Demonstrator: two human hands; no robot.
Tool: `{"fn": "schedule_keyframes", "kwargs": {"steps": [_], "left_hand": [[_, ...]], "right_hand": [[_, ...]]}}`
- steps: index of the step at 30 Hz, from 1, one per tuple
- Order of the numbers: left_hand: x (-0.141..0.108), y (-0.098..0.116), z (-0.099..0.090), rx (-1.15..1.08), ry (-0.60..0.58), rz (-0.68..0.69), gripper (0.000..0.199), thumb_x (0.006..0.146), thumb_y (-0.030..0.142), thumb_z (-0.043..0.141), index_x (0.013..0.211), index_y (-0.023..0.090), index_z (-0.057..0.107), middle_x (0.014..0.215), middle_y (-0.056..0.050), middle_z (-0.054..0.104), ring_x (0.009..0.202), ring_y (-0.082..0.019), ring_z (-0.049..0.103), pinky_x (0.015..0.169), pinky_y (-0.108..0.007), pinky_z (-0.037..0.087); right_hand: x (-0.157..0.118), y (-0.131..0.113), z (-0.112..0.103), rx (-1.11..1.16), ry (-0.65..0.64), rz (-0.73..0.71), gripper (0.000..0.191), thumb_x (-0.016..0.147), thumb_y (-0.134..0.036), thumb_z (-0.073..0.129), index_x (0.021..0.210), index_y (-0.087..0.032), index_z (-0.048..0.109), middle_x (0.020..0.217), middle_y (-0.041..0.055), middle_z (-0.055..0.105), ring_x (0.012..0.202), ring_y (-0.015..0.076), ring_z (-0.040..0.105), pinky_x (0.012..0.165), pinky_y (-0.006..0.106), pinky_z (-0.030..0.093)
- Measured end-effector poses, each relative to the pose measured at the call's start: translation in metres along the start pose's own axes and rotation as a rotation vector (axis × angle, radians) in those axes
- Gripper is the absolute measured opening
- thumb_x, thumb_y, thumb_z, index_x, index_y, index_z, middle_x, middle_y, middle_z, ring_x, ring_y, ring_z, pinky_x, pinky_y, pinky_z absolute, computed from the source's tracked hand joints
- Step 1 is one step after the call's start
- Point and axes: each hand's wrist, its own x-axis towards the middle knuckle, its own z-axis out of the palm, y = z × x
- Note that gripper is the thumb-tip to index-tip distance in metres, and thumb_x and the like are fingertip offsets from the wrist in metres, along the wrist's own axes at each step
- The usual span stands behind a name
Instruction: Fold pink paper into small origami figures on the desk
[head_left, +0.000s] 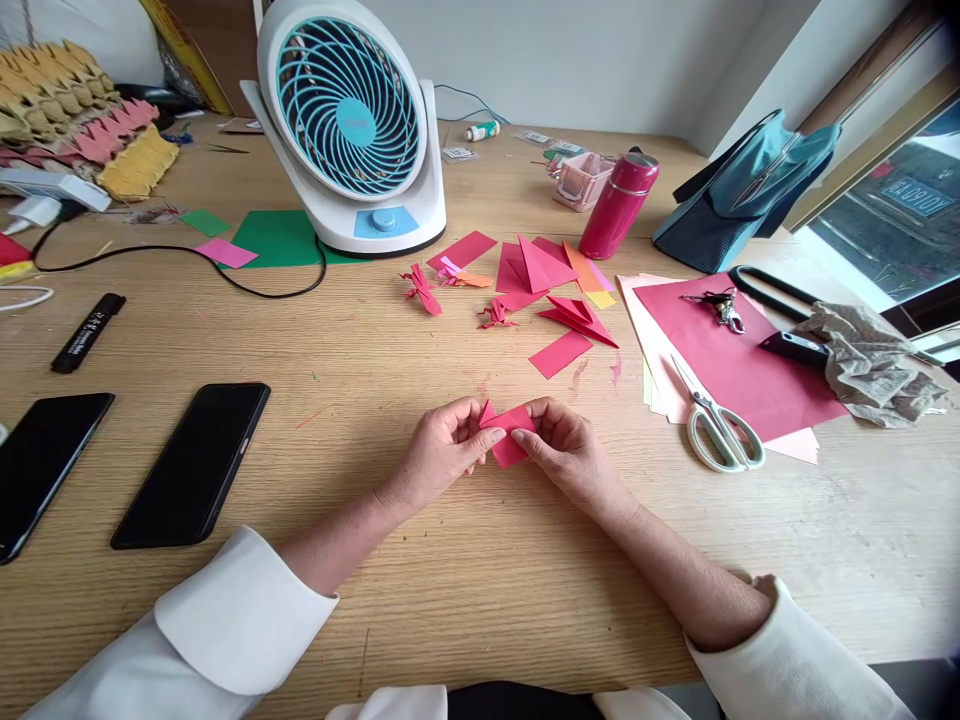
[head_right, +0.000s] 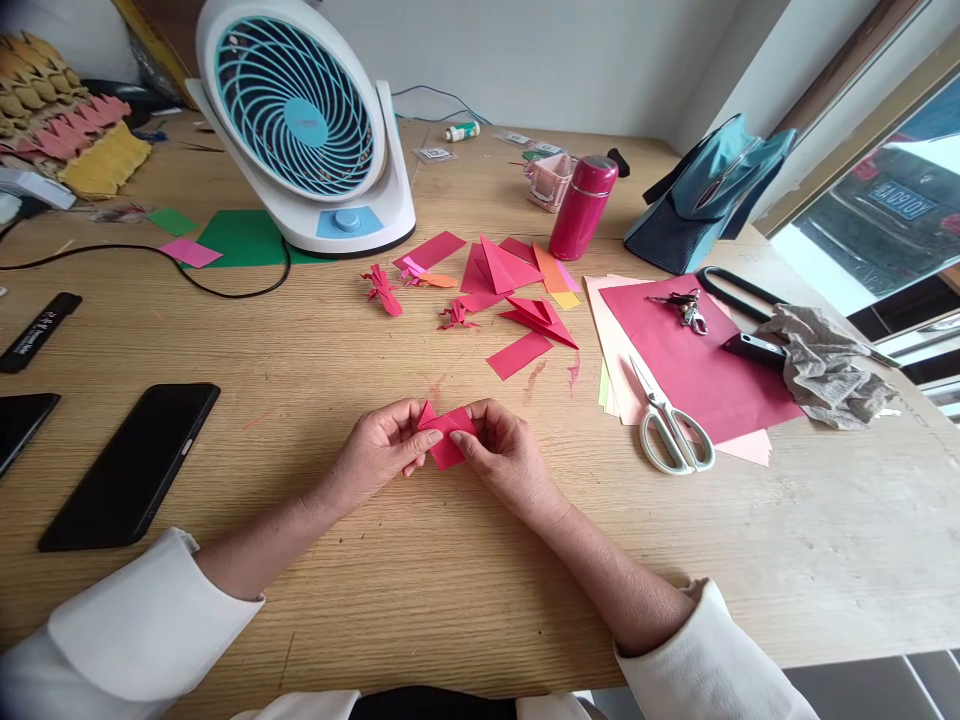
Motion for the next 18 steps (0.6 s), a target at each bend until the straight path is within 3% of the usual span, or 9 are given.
{"fn": "schedule_keyframes", "kwargs": {"steps": [6, 11, 15, 18], "left_hand": [[-0.001, 0.004, -0.001, 0.107, -0.078, -0.077, 0.024, 0.075, 0.033, 0.071, 0.073, 0.017, 0.053, 0.057, 0.005, 0.057, 0.047, -0.007, 0.048, 0.041, -0.017, 0.037], [0.0, 0.004, -0.003, -0.044, -0.077, -0.075, 0.028, 0.076, 0.036, 0.073, 0.076, 0.017, 0.053, 0.059, 0.007, 0.052, 0.047, -0.005, 0.045, 0.042, -0.017, 0.037], [0.002, 0.007, -0.006, -0.171, -0.058, -0.091, 0.031, 0.076, 0.037, 0.077, 0.085, 0.016, 0.056, 0.07, 0.004, 0.056, 0.049, -0.004, 0.043, 0.043, -0.017, 0.037], [0.003, 0.008, -0.009, -0.195, -0.091, -0.116, 0.032, 0.076, 0.036, 0.077, 0.09, 0.015, 0.058, 0.079, 0.002, 0.059, 0.051, -0.004, 0.044, 0.043, -0.017, 0.038]], "right_hand": [[0.0, -0.002, 0.002, 0.03, -0.024, -0.011, 0.036, 0.083, -0.045, 0.075, 0.101, -0.021, 0.054, 0.081, 0.0002, 0.063, 0.069, 0.0135, 0.06, 0.063, 0.027, 0.049], [-0.003, -0.01, 0.0, -0.007, -0.035, -0.104, 0.032, 0.093, -0.043, 0.063, 0.116, -0.024, 0.05, 0.076, -0.0023, 0.06, 0.065, 0.0128, 0.058, 0.061, 0.026, 0.048], [-0.005, -0.018, -0.009, -0.261, -0.114, -0.268, 0.017, 0.1, -0.034, 0.053, 0.112, -0.023, 0.059, 0.094, 0.0047, 0.064, 0.078, 0.0153, 0.062, 0.072, 0.031, 0.052], [-0.005, -0.021, -0.015, -0.479, -0.189, -0.411, 0.018, 0.098, -0.02, 0.051, 0.114, -0.023, 0.06, 0.098, 0.0063, 0.064, 0.084, 0.0169, 0.062, 0.077, 0.033, 0.052]]}}
